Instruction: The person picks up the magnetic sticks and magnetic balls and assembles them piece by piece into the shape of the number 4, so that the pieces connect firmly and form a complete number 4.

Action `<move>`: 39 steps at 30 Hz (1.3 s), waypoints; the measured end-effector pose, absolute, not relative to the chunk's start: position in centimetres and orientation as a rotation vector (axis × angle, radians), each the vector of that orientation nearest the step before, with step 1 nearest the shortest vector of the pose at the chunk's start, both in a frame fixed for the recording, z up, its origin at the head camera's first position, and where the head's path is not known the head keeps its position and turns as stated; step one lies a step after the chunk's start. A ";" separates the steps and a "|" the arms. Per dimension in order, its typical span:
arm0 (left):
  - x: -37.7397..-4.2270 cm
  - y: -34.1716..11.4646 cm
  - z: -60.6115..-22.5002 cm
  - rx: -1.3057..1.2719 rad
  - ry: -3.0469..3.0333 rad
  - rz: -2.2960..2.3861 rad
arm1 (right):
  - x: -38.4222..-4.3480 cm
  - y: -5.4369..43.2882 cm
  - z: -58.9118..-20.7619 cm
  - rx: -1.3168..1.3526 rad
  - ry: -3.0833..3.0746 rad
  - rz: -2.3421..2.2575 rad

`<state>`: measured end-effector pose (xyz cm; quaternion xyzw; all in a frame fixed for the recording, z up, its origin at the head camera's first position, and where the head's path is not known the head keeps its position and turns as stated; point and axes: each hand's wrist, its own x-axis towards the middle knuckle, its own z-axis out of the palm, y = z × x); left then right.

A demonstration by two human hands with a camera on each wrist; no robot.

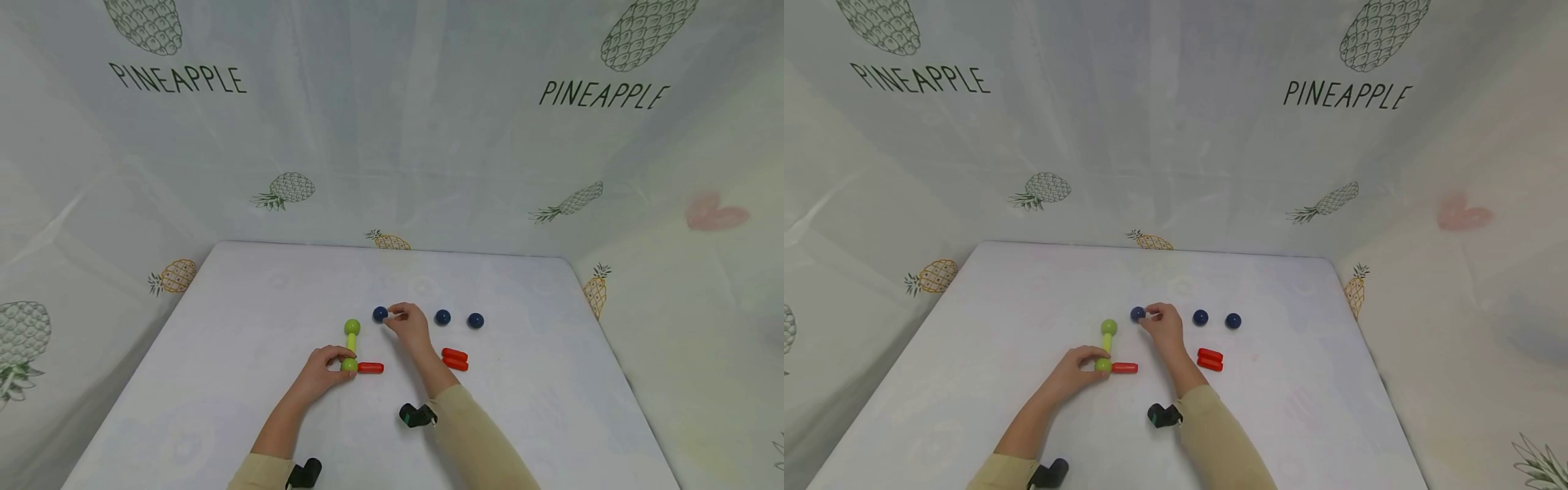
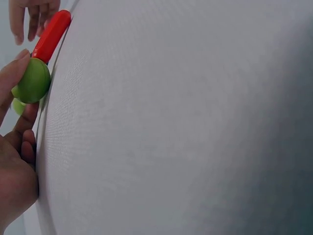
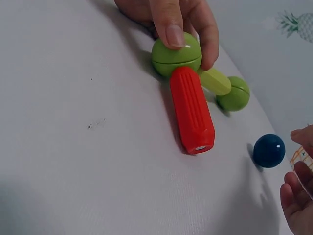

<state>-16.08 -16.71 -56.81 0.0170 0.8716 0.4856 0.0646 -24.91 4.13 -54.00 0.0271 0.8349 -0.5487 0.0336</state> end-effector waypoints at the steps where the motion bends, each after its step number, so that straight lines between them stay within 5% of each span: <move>1: -16.1 -16.7 -56.8 0.051 2.629 1.469 | -25.1 4.0 -54.1 0.087 2.568 -1.681; 39: -16.0 -16.8 -57.1 0.083 2.641 1.474 | -26.5 2.0 -55.6 -0.012 2.731 -1.444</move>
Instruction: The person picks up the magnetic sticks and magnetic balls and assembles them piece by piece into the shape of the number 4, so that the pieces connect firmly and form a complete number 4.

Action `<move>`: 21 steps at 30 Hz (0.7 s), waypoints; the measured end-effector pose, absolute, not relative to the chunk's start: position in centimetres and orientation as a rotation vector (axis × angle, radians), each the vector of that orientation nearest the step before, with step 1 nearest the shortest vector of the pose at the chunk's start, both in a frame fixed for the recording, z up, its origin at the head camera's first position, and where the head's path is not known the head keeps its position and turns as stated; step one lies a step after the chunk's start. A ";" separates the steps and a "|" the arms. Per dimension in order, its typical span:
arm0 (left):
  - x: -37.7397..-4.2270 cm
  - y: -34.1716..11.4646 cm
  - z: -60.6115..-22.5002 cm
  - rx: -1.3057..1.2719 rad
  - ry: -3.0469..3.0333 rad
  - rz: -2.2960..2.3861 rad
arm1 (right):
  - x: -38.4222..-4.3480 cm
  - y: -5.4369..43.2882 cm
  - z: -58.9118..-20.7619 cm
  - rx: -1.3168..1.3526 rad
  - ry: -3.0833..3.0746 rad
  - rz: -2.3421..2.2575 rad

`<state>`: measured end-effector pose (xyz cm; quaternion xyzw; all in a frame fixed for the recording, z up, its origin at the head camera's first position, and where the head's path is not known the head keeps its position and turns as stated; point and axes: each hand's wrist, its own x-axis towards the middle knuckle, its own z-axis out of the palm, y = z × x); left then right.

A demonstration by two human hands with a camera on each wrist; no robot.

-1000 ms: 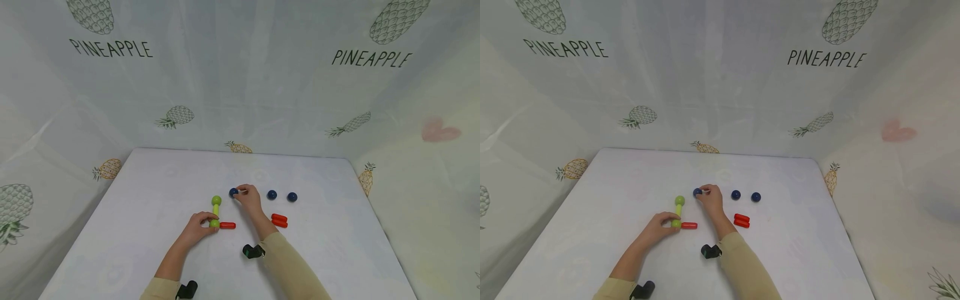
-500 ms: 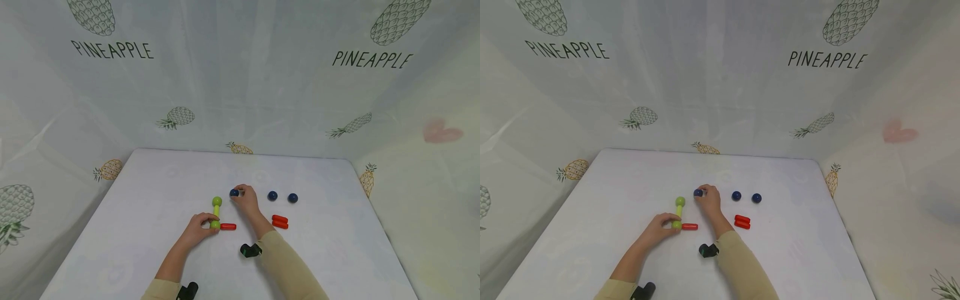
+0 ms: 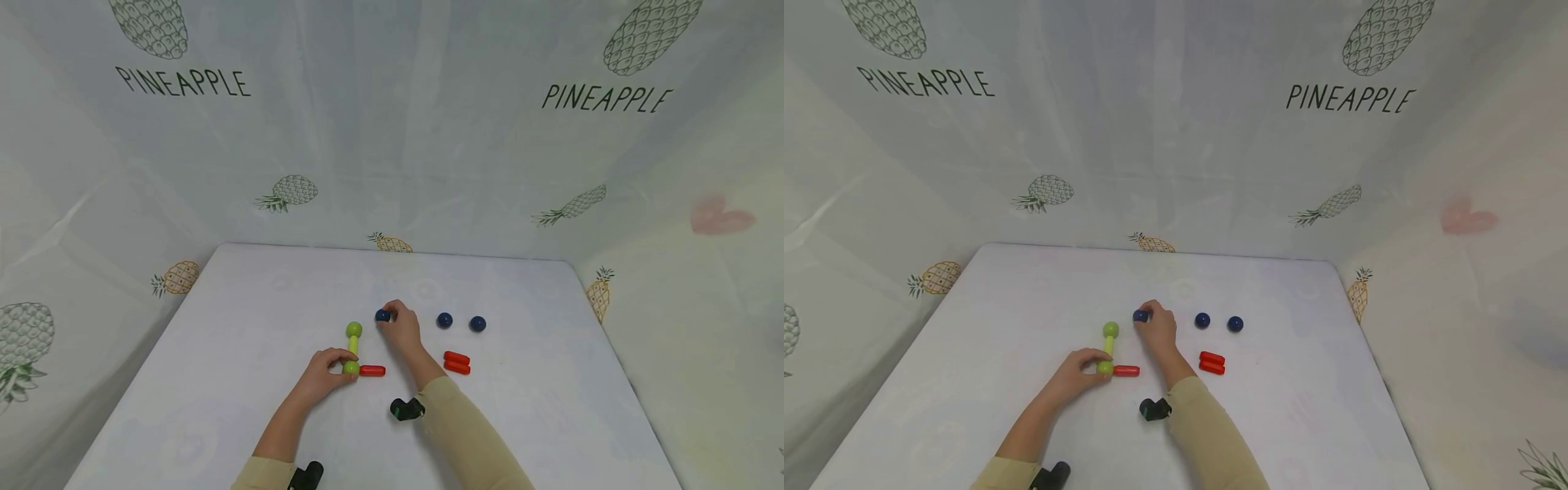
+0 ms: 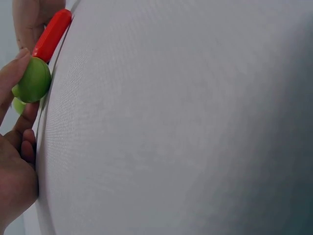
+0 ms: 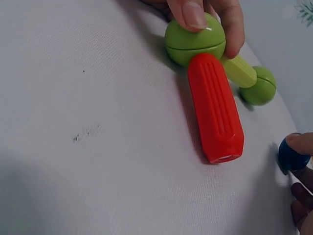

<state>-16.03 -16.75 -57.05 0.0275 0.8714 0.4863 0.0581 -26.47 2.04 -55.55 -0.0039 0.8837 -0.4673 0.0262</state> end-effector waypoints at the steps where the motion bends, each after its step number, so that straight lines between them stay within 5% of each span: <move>1: -16.0 -16.7 -57.0 0.082 2.641 1.473 | -26.5 2.1 -55.6 -0.011 2.722 -1.456; 21: -16.0 -16.6 -56.9 0.059 2.648 1.450 | -24.6 4.0 -56.1 -0.069 2.514 -1.716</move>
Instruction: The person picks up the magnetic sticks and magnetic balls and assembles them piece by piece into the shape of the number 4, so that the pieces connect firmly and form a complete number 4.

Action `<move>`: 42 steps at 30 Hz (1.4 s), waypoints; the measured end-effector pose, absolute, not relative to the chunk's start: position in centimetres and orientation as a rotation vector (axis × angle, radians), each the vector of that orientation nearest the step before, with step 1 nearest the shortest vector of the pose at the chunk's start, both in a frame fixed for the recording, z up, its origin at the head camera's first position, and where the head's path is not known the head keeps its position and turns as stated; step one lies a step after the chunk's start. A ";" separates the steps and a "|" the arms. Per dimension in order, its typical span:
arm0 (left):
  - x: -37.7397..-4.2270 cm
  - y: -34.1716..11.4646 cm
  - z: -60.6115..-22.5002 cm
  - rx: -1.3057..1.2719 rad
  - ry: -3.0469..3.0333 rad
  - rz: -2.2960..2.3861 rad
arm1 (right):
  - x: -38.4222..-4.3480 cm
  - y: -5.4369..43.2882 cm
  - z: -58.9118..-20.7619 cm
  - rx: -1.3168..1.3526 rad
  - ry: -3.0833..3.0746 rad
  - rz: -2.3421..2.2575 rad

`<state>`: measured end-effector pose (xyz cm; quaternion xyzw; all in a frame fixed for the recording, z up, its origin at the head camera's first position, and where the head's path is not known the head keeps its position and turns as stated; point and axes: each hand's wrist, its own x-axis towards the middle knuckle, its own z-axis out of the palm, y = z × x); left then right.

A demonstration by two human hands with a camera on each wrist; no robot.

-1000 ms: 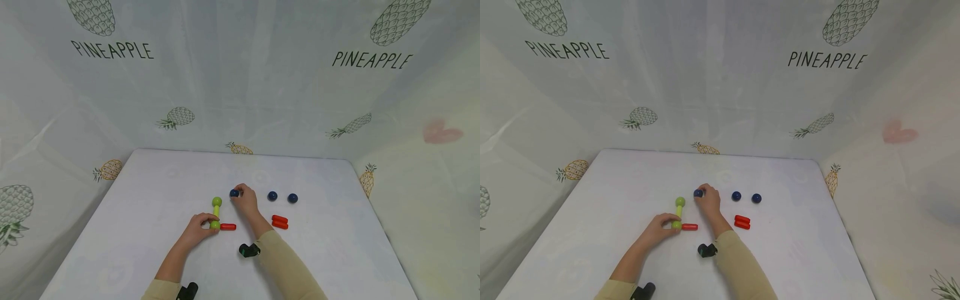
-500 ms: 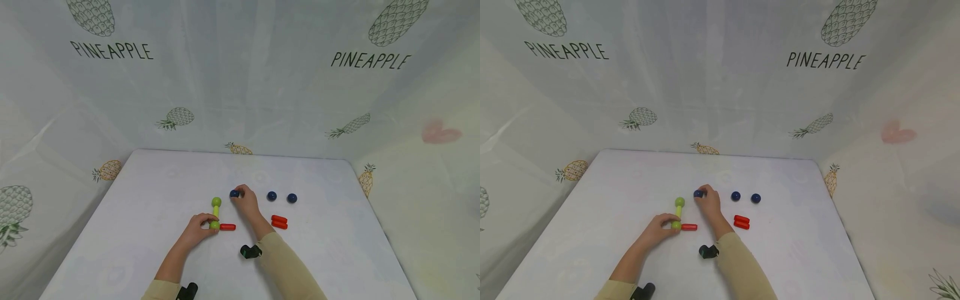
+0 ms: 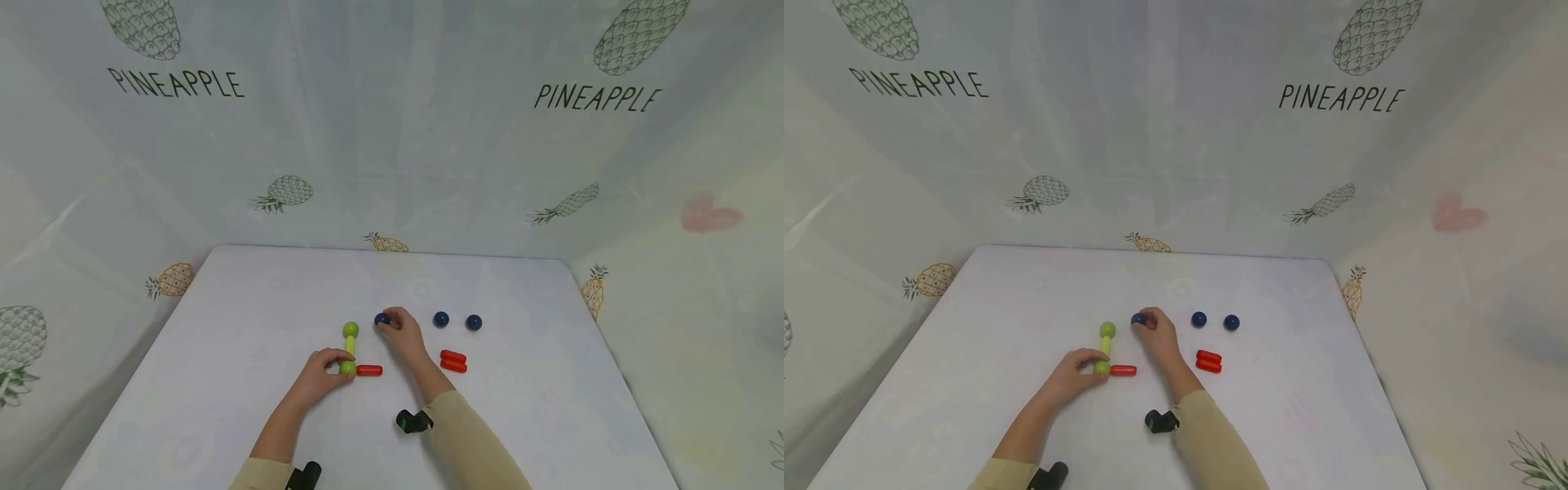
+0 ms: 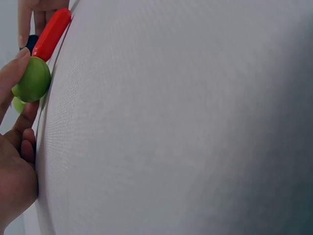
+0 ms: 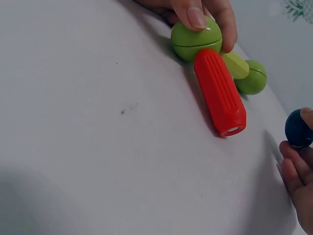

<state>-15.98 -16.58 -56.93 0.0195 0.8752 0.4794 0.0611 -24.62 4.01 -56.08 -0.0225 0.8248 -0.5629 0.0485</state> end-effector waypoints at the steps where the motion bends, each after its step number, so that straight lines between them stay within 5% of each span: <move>1: -16.0 -16.6 -56.9 0.059 2.645 1.452 | -24.5 4.1 -56.1 -0.062 2.504 -1.719; 42: -16.1 -16.3 -56.6 0.092 2.647 1.480 | -19.1 7.1 -57.0 0.020 2.399 -1.767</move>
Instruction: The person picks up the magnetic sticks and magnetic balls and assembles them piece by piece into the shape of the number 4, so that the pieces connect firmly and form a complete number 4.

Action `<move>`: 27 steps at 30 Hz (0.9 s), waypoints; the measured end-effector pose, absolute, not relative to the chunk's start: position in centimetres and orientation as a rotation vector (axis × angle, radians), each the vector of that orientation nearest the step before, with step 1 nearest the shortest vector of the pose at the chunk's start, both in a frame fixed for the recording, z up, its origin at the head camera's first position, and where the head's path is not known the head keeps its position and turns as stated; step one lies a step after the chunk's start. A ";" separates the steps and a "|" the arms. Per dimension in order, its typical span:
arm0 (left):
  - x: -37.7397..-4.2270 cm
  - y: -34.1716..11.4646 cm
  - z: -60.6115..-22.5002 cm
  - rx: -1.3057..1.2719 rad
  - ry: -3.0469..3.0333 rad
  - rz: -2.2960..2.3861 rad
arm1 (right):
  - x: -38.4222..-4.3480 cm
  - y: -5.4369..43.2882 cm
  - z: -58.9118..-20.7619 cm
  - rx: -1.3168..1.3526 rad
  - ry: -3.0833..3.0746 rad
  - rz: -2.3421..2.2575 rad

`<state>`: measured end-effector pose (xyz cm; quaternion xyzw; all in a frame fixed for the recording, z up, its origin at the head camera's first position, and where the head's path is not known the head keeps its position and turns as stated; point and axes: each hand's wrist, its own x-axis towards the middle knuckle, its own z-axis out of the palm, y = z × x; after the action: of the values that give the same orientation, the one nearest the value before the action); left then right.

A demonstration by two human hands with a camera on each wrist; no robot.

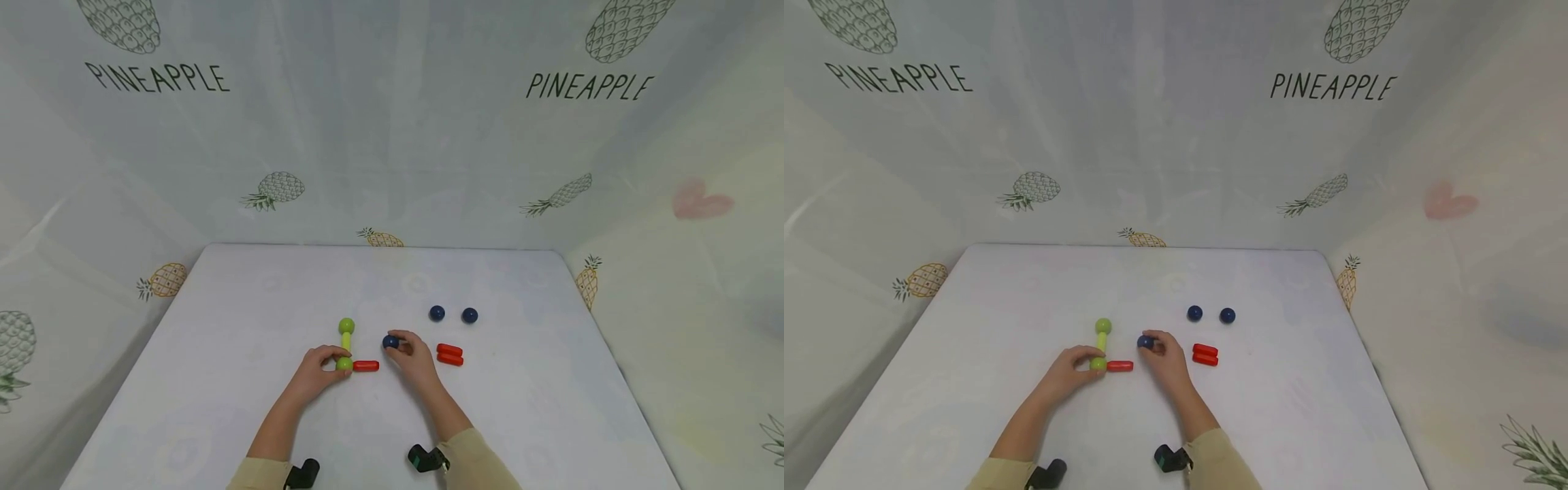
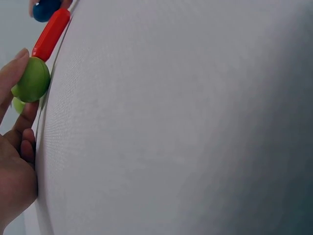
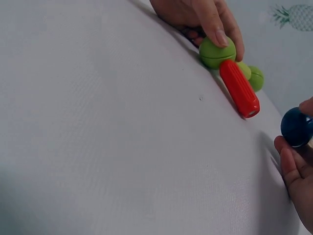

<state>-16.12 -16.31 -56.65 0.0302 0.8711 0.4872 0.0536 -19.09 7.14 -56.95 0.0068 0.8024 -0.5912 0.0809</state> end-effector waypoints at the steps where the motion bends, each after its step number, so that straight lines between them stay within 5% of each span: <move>1: -16.1 -16.3 -56.6 0.092 2.645 1.483 | -19.0 7.2 -56.9 0.011 2.406 -1.764; 27: -16.4 -16.5 -57.0 0.066 2.628 1.463 | -17.5 8.6 -58.0 -0.205 2.470 -1.783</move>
<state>-16.39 -16.49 -57.01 0.0220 0.8716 0.4852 0.0663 -17.54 8.60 -58.00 -0.0671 0.8081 -0.5835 0.0443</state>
